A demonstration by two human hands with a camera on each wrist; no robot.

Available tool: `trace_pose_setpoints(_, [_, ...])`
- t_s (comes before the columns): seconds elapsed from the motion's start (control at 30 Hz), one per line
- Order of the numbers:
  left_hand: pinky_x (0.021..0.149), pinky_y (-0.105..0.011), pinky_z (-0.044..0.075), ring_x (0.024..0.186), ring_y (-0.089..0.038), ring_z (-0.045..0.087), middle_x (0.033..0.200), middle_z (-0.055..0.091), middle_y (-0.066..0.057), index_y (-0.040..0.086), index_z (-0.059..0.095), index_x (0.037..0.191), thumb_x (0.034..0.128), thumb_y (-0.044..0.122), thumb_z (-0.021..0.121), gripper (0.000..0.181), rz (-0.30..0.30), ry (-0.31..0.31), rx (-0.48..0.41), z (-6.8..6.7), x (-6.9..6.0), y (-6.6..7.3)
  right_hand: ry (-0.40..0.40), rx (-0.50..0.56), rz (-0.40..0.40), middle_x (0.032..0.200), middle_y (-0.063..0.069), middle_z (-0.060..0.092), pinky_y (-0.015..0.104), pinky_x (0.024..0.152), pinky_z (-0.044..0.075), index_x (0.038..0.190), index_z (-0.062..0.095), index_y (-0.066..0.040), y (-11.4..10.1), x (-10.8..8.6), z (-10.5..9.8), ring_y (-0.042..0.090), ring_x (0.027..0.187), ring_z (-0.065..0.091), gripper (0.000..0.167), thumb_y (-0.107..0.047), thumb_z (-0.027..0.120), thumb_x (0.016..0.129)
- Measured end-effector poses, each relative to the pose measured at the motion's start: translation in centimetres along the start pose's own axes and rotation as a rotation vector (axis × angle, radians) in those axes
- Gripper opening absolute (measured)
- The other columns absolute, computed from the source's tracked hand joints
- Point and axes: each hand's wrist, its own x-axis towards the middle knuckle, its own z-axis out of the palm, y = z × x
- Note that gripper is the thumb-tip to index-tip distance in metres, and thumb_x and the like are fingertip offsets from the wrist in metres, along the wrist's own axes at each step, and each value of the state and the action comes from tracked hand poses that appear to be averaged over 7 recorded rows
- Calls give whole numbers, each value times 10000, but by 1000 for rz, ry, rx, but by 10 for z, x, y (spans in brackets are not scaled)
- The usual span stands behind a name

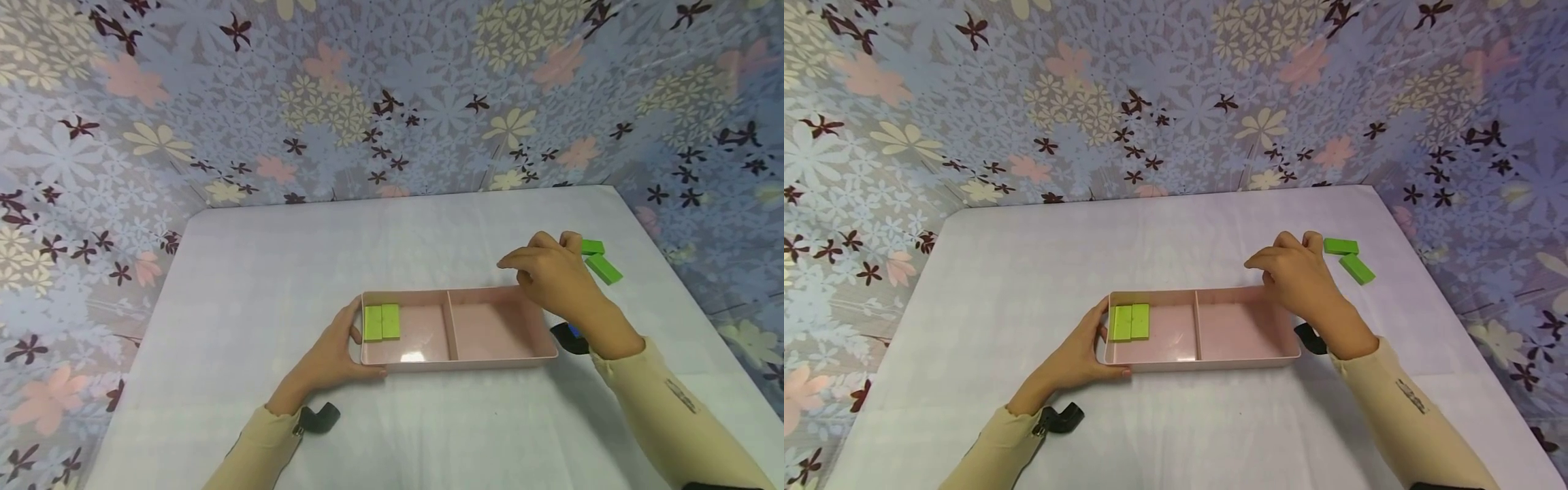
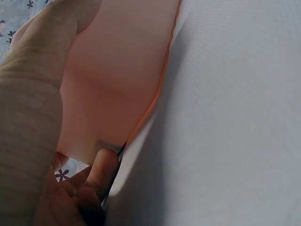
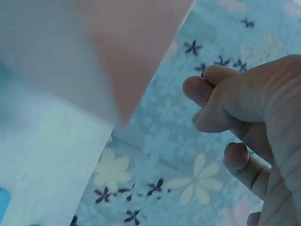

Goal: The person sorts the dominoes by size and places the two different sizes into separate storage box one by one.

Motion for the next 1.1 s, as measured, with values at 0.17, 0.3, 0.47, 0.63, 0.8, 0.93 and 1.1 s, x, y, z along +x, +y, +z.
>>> trace_pose_setpoints(0.17, [742,-291,426,859,-117,494,1029,498,46,272,88,1631,608,594,910,1351,5,0,3,0,0,-1,-18,5,57,821,-43,721,511,780,101,998,812,-180,16,-8,-3,152,739,363,424,128,608,790])
trace_pose_setpoints(0.3, [699,-282,421,839,-121,489,1034,502,45,290,87,1629,607,594,911,1348,9,3,-5,0,-1,-1,-41,-8,114,698,-57,612,521,771,94,1008,812,-183,28,-14,-5,165,742,362,434,123,580,805])
trace_pose_setpoints(0.47, [668,-274,414,822,-126,481,1034,503,37,294,84,1628,610,579,917,1345,8,2,-11,0,-1,-2,-105,-17,205,688,-42,541,532,760,77,1060,802,-178,43,-23,-9,188,759,368,473,136,549,813])
trace_pose_setpoints(0.63, [669,-270,416,824,-126,483,1037,501,36,288,88,1628,609,587,914,1345,5,-1,-7,1,-1,-1,-206,-43,250,711,-13,563,526,759,81,1147,773,-161,63,-34,-10,217,784,378,549,184,501,818])
trace_pose_setpoints(0.8, [671,-275,418,825,-123,484,1032,504,39,312,80,1625,605,605,908,1346,11,-3,-4,1,0,-1,-298,-37,312,952,102,702,535,779,105,1245,718,-135,84,-47,-12,254,869,409,579,193,475,835])
trace_pose_setpoints(0.93, [704,-288,424,835,-120,487,1028,500,44,313,87,1625,604,619,901,1341,19,1,5,0,1,-1,-343,-26,369,1063,137,692,548,796,119,1316,669,-131,100,-56,-11,284,937,420,618,188,485,820])
trace_pose_setpoints(1.1, [734,-296,427,842,-123,487,1014,499,40,283,99,1628,605,616,903,1343,16,2,6,0,1,-2,-391,-24,408,955,123,656,563,799,139,1371,624,-121,115,-64,-9,317,968,409,647,165,550,795])
